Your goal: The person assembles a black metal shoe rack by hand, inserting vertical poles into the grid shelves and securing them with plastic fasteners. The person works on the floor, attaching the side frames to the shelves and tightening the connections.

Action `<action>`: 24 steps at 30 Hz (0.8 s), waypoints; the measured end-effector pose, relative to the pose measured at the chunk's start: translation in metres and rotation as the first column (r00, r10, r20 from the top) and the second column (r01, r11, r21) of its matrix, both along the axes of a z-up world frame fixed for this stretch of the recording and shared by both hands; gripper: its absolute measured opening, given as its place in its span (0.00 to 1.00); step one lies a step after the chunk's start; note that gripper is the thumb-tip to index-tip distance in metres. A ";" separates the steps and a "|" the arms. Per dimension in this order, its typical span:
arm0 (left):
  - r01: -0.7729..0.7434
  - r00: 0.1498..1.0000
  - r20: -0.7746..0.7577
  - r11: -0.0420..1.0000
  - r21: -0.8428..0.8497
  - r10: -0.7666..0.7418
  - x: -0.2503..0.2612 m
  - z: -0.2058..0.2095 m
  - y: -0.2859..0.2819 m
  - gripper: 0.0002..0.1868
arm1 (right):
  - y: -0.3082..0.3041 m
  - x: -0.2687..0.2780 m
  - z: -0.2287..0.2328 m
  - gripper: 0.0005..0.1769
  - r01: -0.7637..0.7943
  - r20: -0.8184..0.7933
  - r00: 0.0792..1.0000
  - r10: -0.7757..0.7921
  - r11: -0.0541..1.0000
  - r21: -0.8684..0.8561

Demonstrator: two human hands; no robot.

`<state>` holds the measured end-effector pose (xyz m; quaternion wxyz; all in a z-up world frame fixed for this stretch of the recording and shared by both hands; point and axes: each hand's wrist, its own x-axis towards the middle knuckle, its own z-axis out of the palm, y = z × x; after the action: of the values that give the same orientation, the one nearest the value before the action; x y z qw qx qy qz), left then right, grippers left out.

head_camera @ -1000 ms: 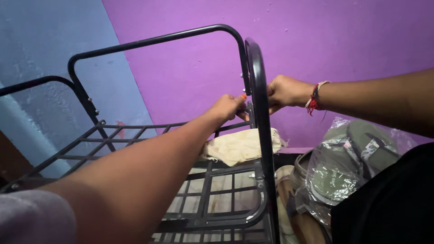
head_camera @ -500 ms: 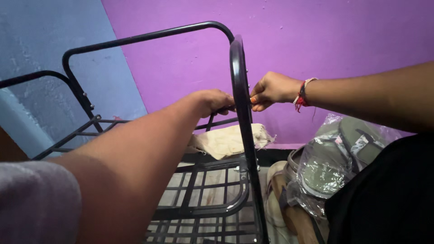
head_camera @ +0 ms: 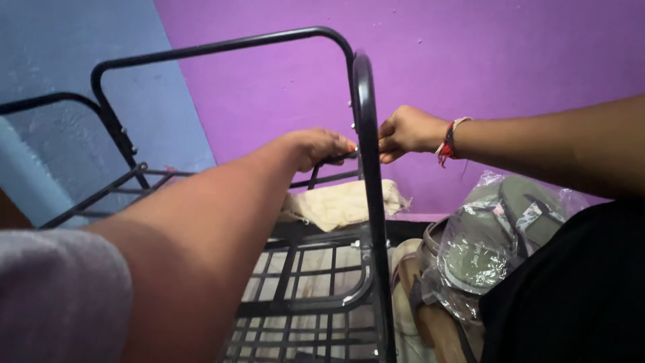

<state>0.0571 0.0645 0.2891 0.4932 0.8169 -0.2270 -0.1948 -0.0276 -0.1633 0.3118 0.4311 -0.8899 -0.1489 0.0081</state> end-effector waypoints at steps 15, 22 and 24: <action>0.046 0.999 -0.008 0.998 0.044 -0.046 0.017 -0.002 -0.001 0.12 | 0.015 -0.006 0.000 0.08 0.091 0.087 0.993 -0.082 0.991 -0.095; 0.019 0.995 0.096 0.998 0.058 -0.024 0.017 -0.005 0.003 0.12 | 0.012 0.005 -0.003 0.08 0.075 0.066 0.995 -0.071 0.995 -0.063; 0.029 0.996 0.079 1.000 -0.009 -0.029 0.021 -0.013 0.004 0.12 | 0.008 0.010 0.001 0.11 0.085 -0.012 0.996 -0.087 0.993 -0.081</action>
<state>0.0786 0.0689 0.2757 0.4850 0.8181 -0.2591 -0.1684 -0.0172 -0.1552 0.3130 0.3962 -0.9120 -0.1065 0.0024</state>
